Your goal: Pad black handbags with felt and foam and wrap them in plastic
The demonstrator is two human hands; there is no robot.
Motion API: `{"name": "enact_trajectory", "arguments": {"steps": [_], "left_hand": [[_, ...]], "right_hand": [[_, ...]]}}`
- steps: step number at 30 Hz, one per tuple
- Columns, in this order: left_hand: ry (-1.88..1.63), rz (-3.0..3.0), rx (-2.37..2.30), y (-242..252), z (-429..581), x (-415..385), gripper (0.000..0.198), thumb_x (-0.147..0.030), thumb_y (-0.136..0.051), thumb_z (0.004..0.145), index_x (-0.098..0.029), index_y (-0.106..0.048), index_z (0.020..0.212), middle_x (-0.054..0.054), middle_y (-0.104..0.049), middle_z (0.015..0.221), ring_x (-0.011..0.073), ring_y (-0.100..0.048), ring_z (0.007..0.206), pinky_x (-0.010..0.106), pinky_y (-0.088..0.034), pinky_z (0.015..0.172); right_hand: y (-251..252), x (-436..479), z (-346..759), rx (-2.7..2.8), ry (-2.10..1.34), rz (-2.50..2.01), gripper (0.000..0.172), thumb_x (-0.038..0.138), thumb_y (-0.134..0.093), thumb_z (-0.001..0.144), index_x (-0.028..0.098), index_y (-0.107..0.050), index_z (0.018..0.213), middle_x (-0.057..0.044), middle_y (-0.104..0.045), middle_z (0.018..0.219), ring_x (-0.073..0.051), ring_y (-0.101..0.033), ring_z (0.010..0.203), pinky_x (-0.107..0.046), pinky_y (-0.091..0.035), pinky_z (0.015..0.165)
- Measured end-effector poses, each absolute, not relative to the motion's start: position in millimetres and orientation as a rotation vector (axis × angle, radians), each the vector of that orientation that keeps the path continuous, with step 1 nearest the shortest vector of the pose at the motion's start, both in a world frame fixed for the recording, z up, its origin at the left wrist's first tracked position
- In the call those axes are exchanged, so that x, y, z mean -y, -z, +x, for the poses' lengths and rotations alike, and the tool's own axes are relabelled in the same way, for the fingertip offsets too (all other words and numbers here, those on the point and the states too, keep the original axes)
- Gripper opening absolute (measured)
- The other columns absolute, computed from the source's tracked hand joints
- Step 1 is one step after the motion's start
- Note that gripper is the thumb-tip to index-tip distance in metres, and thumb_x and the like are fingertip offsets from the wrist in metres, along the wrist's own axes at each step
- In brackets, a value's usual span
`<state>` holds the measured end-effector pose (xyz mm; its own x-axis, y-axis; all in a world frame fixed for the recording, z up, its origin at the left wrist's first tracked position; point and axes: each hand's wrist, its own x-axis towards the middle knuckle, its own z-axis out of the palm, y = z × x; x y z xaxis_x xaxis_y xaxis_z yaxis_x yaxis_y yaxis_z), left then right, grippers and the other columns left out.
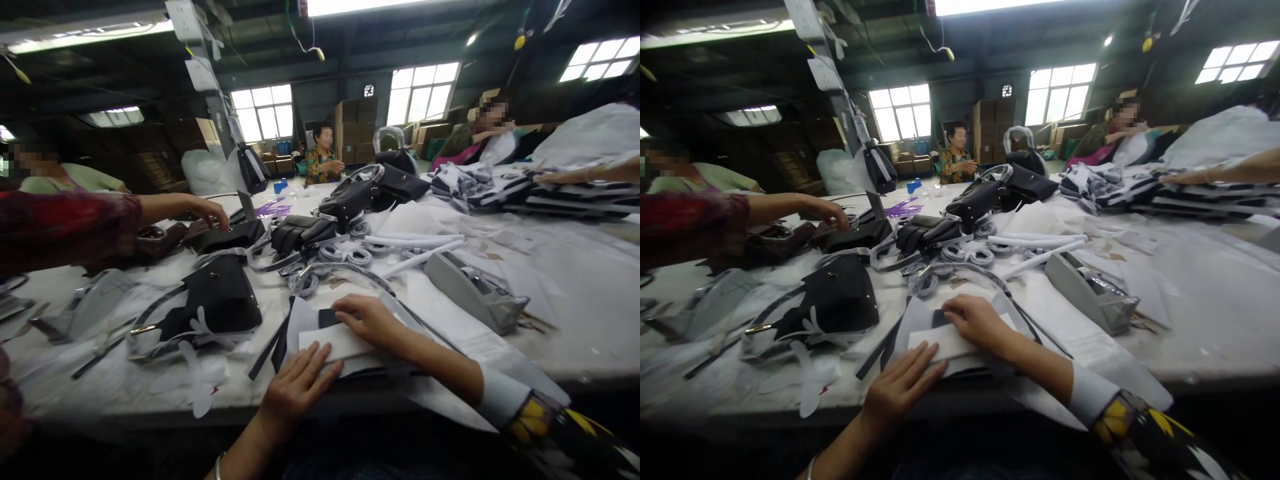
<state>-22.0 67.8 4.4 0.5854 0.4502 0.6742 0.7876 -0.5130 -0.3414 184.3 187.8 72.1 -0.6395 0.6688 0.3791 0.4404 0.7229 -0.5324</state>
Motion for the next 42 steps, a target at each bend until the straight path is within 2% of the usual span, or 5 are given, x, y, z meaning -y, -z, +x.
{"name": "enact_trajectory", "arguments": {"steps": [14, 22, 26, 30, 42], "left_hand": [[0.816, -2.105, 1.014, -4.5, -6.3, -62.9, 0.03, -0.022, -0.057, 0.096, -0.032, -0.067, 0.123, 0.002, -0.07, 0.124, 0.0211, -0.067, 0.113, 0.03, -0.058, 0.092], [0.854, -2.133, 1.057, -0.6, -5.6, -65.2, 0.031, -0.022, -0.053, 0.098, -0.032, -0.066, 0.124, 0.002, -0.069, 0.126, 0.0217, -0.066, 0.115, 0.031, -0.058, 0.093], [0.875, -2.134, 1.068, -1.2, -4.5, -64.6, 0.032, -0.02, -0.049, 0.099, -0.031, -0.066, 0.124, 0.002, -0.068, 0.127, 0.0222, -0.066, 0.115, 0.032, -0.059, 0.091], [0.837, -2.128, 1.055, -4.0, -1.9, -61.6, 0.032, -0.02, -0.051, 0.099, -0.031, -0.066, 0.124, 0.002, -0.069, 0.125, 0.0225, -0.067, 0.113, 0.032, -0.059, 0.09], [0.889, -2.091, 1.058, 3.5, 16.0, -50.5, 0.032, -0.022, -0.058, 0.096, -0.032, -0.066, 0.125, 0.002, -0.069, 0.126, 0.0216, -0.067, 0.115, 0.031, -0.057, 0.092]], "right_hand": [[-52.3, -315.7, 74.2, 2.879, -0.51, -0.953, 0.037, 0.009, -0.061, 0.082, 0.02, -0.074, 0.115, -0.006, -0.073, 0.118, -0.02, -0.068, 0.103, -0.024, -0.049, 0.088], [-35.3, -309.3, 112.3, 2.69, -0.379, -1.566, 0.04, 0.046, -0.065, 0.089, 0.008, -0.076, 0.089, -0.022, -0.074, 0.098, -0.033, -0.067, 0.102, -0.035, -0.049, 0.089], [-27.4, -305.4, 102.0, 2.589, -0.521, -1.706, 0.04, 0.049, -0.072, 0.085, 0.01, -0.071, 0.092, -0.016, -0.072, 0.102, -0.028, -0.067, 0.101, -0.04, -0.051, 0.091], [-24.0, -307.4, 95.3, 2.465, -0.843, -1.701, 0.026, 0.038, -0.064, 0.094, 0.013, -0.067, 0.096, -0.004, -0.069, 0.094, -0.018, -0.067, 0.084, -0.037, -0.057, 0.078], [-76.0, -309.6, 84.5, 1.993, -1.315, -1.123, 0.023, 0.025, -0.076, 0.084, 0.015, -0.058, 0.074, -0.002, -0.069, 0.069, -0.011, -0.067, 0.06, -0.015, -0.049, 0.048]]}}
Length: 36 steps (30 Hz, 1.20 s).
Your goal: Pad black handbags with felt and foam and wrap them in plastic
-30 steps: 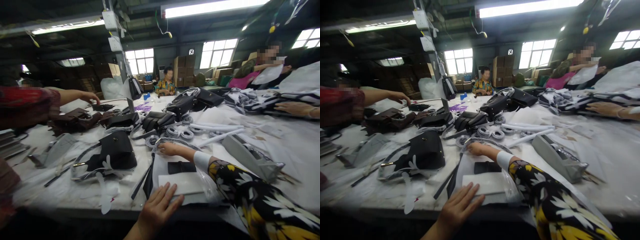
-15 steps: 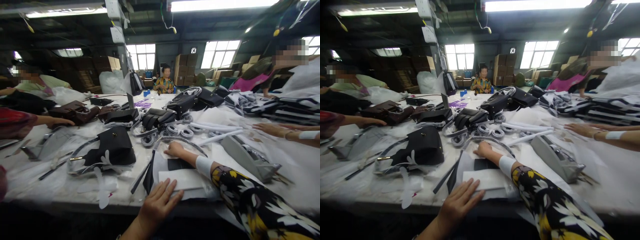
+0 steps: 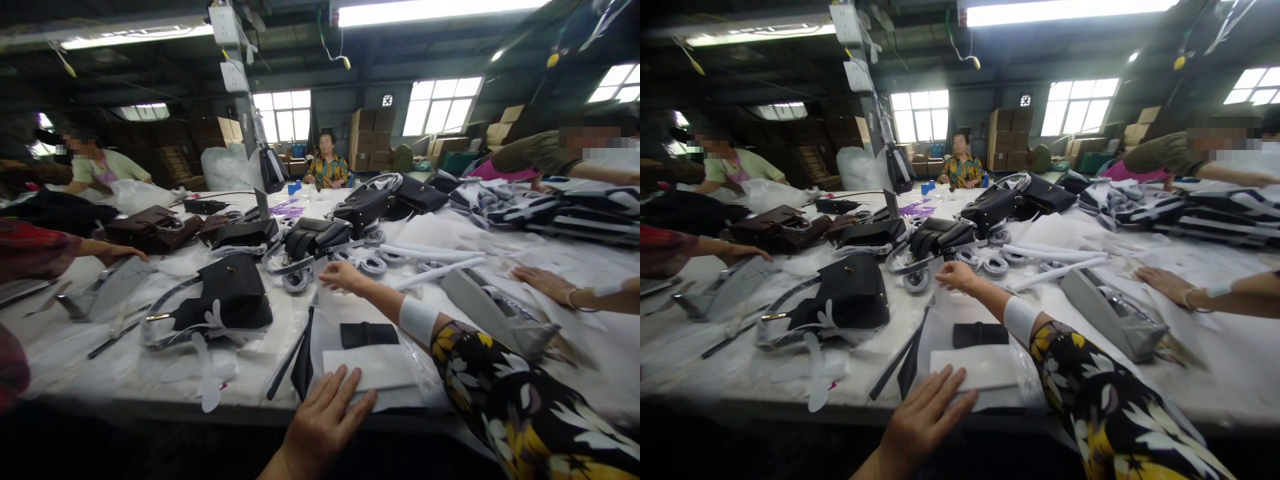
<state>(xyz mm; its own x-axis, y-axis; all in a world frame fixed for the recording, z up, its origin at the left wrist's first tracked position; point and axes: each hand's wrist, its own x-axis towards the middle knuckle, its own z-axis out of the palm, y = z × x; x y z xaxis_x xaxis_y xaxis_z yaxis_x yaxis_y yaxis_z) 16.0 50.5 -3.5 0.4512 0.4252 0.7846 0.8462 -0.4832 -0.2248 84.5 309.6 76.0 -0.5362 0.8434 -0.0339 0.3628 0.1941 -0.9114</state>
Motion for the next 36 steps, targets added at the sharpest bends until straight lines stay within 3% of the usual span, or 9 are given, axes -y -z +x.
{"name": "enact_trajectory", "arguments": {"steps": [4, 7, 12, 16, 18, 22, 24, 30, 36], "left_hand": [[0.861, -2.091, 1.082, 3.3, 16.8, -50.7, 0.033, -0.021, -0.056, 0.097, -0.032, -0.065, 0.126, 0.001, -0.069, 0.127, 0.021, -0.066, 0.116, 0.031, -0.057, 0.094], [0.803, -2.114, 1.111, 2.8, 16.3, -51.2, 0.034, -0.021, -0.052, 0.098, -0.032, -0.063, 0.128, 0.001, -0.067, 0.129, 0.0213, -0.064, 0.118, 0.032, -0.056, 0.095], [0.726, -2.207, 1.132, 0.9, 15.0, -51.1, 0.039, -0.016, -0.038, 0.102, -0.025, -0.057, 0.134, 0.004, -0.068, 0.128, 0.0209, -0.064, 0.117, 0.035, -0.054, 0.096], [0.792, -2.238, 1.217, 1.0, 17.6, -49.8, 0.039, -0.01, -0.029, 0.1, -0.013, -0.068, 0.104, 0.006, -0.073, 0.085, 0.0173, -0.07, 0.083, 0.033, -0.054, 0.094], [0.847, -2.21, 1.262, 1.4, 19.0, -47.8, 0.042, -0.011, -0.026, 0.101, -0.014, -0.067, 0.093, 0.006, -0.07, 0.075, 0.0171, -0.07, 0.08, 0.033, -0.054, 0.095], [0.88, -2.215, 1.266, 0.8, 17.5, -41.1, 0.033, -0.016, -0.035, 0.101, -0.014, -0.068, 0.104, 0.008, -0.073, 0.1, 0.02, -0.065, 0.109, 0.036, -0.049, 0.106], [0.892, -2.2, 1.29, 0.2, 14.9, -38.4, 0.029, -0.017, -0.039, 0.101, -0.018, -0.068, 0.106, 0.007, -0.072, 0.108, 0.02, -0.063, 0.114, 0.038, -0.047, 0.108], [0.967, -2.165, 1.237, 6.0, 2.2, -42.2, 0.019, -0.019, -0.051, 0.098, -0.017, -0.068, 0.106, 0.006, -0.074, 0.101, 0.0177, -0.067, 0.102, 0.037, -0.049, 0.106], [1.077, -2.138, 1.228, 16.1, -4.5, -44.6, 0.02, -0.016, -0.047, 0.098, -0.011, -0.065, 0.104, 0.011, -0.075, 0.094, 0.0193, -0.07, 0.096, 0.036, -0.057, 0.095]], "right_hand": [[-104.3, -299.0, 89.3, 1.965, -1.304, -0.944, 0.015, 0.022, -0.074, 0.083, 0.015, -0.061, 0.081, -0.002, -0.072, 0.069, -0.011, -0.067, 0.059, -0.016, -0.049, 0.05], [-116.6, -268.3, 102.4, 2.009, -1.329, -0.818, 0.006, 0.02, -0.07, 0.085, 0.014, -0.069, 0.088, -0.003, -0.075, 0.076, -0.014, -0.071, 0.07, -0.021, -0.056, 0.066], [-102.7, -187.1, 137.9, 2.306, -1.115, -0.609, 0.018, 0.019, -0.061, 0.09, 0.019, -0.077, 0.096, -0.004, -0.078, 0.092, -0.018, -0.072, 0.085, -0.026, -0.054, 0.081], [-66.9, -141.3, 162.1, 2.366, -1.087, -0.409, 0.04, 0.005, -0.055, 0.084, 0.023, -0.073, 0.114, -0.005, -0.075, 0.108, -0.019, -0.071, 0.099, -0.027, -0.053, 0.09], [-50.8, -130.7, 169.3, 2.312, -1.092, -0.347, 0.046, 0.002, -0.053, 0.084, 0.024, -0.071, 0.119, -0.007, -0.07, 0.119, -0.019, -0.066, 0.109, -0.03, -0.052, 0.096], [-36.5, -122.5, 177.5, 2.202, -1.021, -0.39, 0.043, 0.004, -0.054, 0.087, 0.027, -0.071, 0.12, -0.009, -0.063, 0.114, -0.018, -0.063, 0.106, -0.031, -0.053, 0.093], [-36.2, -121.3, 180.5, 2.167, -1.017, -0.373, 0.043, 0.006, -0.053, 0.09, 0.028, -0.07, 0.122, -0.009, -0.062, 0.109, -0.018, -0.063, 0.104, -0.032, -0.054, 0.092], [-37.0, -121.1, 187.2, 2.116, -1.021, -0.349, 0.036, 0.009, -0.056, 0.093, 0.028, -0.071, 0.12, -0.007, -0.065, 0.109, -0.017, -0.065, 0.103, -0.031, -0.054, 0.092], [-33.5, -115.9, 186.4, 2.132, -0.955, -0.203, 0.034, 0.01, -0.053, 0.096, 0.024, -0.069, 0.122, -0.008, -0.066, 0.106, -0.017, -0.066, 0.104, -0.033, -0.053, 0.098]]}}
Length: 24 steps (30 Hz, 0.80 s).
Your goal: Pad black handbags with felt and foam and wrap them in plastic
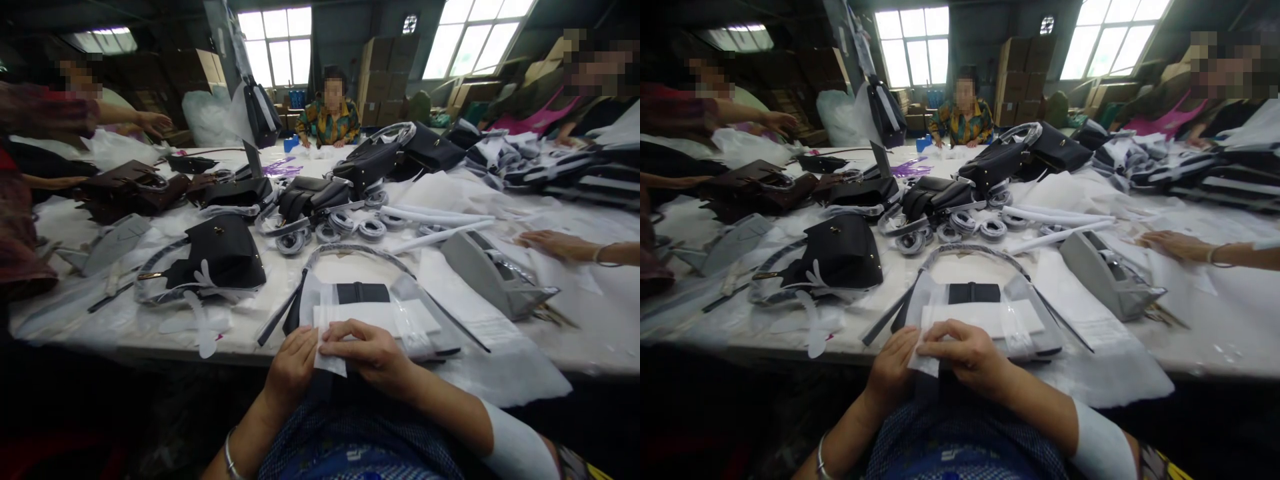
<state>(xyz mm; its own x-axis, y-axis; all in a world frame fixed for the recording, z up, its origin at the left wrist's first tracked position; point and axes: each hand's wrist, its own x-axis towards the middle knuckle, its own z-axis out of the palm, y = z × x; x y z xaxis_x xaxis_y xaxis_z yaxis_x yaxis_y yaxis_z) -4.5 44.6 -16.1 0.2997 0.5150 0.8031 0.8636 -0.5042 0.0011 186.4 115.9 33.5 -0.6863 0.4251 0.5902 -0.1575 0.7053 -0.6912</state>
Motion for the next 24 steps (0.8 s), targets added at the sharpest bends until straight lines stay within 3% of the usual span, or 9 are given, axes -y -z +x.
{"name": "enact_trajectory", "arguments": {"steps": [8, 15, 18, 20, 22, 24], "left_hand": [[1.134, -2.102, 1.394, 17.4, 1.4, -37.7, 0.018, -0.018, -0.047, 0.098, -0.013, -0.061, 0.109, 0.011, -0.073, 0.101, 0.0189, -0.069, 0.1, 0.035, -0.056, 0.095], [1.131, -2.149, 1.379, 16.5, -1.0, -37.1, 0.031, -0.014, -0.05, 0.098, -0.016, -0.06, 0.127, 0.013, -0.067, 0.127, 0.0214, -0.059, 0.121, 0.036, -0.054, 0.098], [1.11, -2.179, 1.345, 19.9, -2.5, -37.3, 0.034, -0.016, -0.052, 0.097, -0.014, -0.06, 0.13, 0.01, -0.069, 0.125, 0.023, -0.056, 0.126, 0.038, -0.051, 0.103], [1.102, -2.185, 1.33, 22.3, -3.0, -38.1, 0.035, -0.014, -0.051, 0.097, -0.013, -0.059, 0.131, 0.01, -0.07, 0.124, 0.0221, -0.057, 0.125, 0.037, -0.05, 0.103], [1.092, -2.188, 1.309, 23.7, -3.2, -39.4, 0.036, -0.013, -0.051, 0.097, -0.014, -0.059, 0.132, 0.009, -0.07, 0.124, 0.0207, -0.06, 0.122, 0.036, -0.051, 0.102], [1.096, -2.17, 1.294, 23.7, -3.0, -40.2, 0.036, -0.012, -0.05, 0.098, -0.016, -0.059, 0.132, 0.008, -0.07, 0.125, 0.0205, -0.06, 0.121, 0.036, -0.051, 0.101]], "right_hand": [[-29.2, -105.8, 187.6, 2.182, -0.723, -0.08, 0.036, 0.01, -0.056, 0.096, 0.022, -0.063, 0.129, -0.009, -0.071, 0.103, -0.018, -0.067, 0.107, -0.03, -0.057, 0.093], [-22.8, -97.7, 184.4, 2.368, -0.587, -0.053, 0.022, 0.014, -0.053, 0.098, 0.015, -0.067, 0.115, -0.009, -0.073, 0.095, -0.02, -0.067, 0.103, -0.033, -0.057, 0.092], [-40.0, -95.6, 189.2, 2.396, -0.657, 0.017, 0.02, 0.028, -0.058, 0.097, 0.015, -0.07, 0.107, -0.01, -0.073, 0.091, -0.021, -0.069, 0.093, -0.032, -0.057, 0.088], [-54.7, -101.9, 193.3, 2.394, -0.747, -0.096, 0.021, 0.035, -0.058, 0.097, 0.019, -0.072, 0.1, -0.008, -0.074, 0.088, -0.019, -0.07, 0.086, -0.029, -0.058, 0.082], [-65.8, -118.7, 194.7, 2.359, -0.719, -0.375, 0.02, 0.031, -0.055, 0.098, 0.021, -0.072, 0.098, -0.007, -0.074, 0.092, -0.017, -0.07, 0.085, -0.028, -0.057, 0.079], [-69.4, -145.2, 191.5, 2.404, -0.547, -0.673, 0.021, 0.026, -0.054, 0.098, 0.021, -0.072, 0.107, -0.008, -0.074, 0.106, -0.02, -0.069, 0.098, -0.032, -0.054, 0.09]]}}
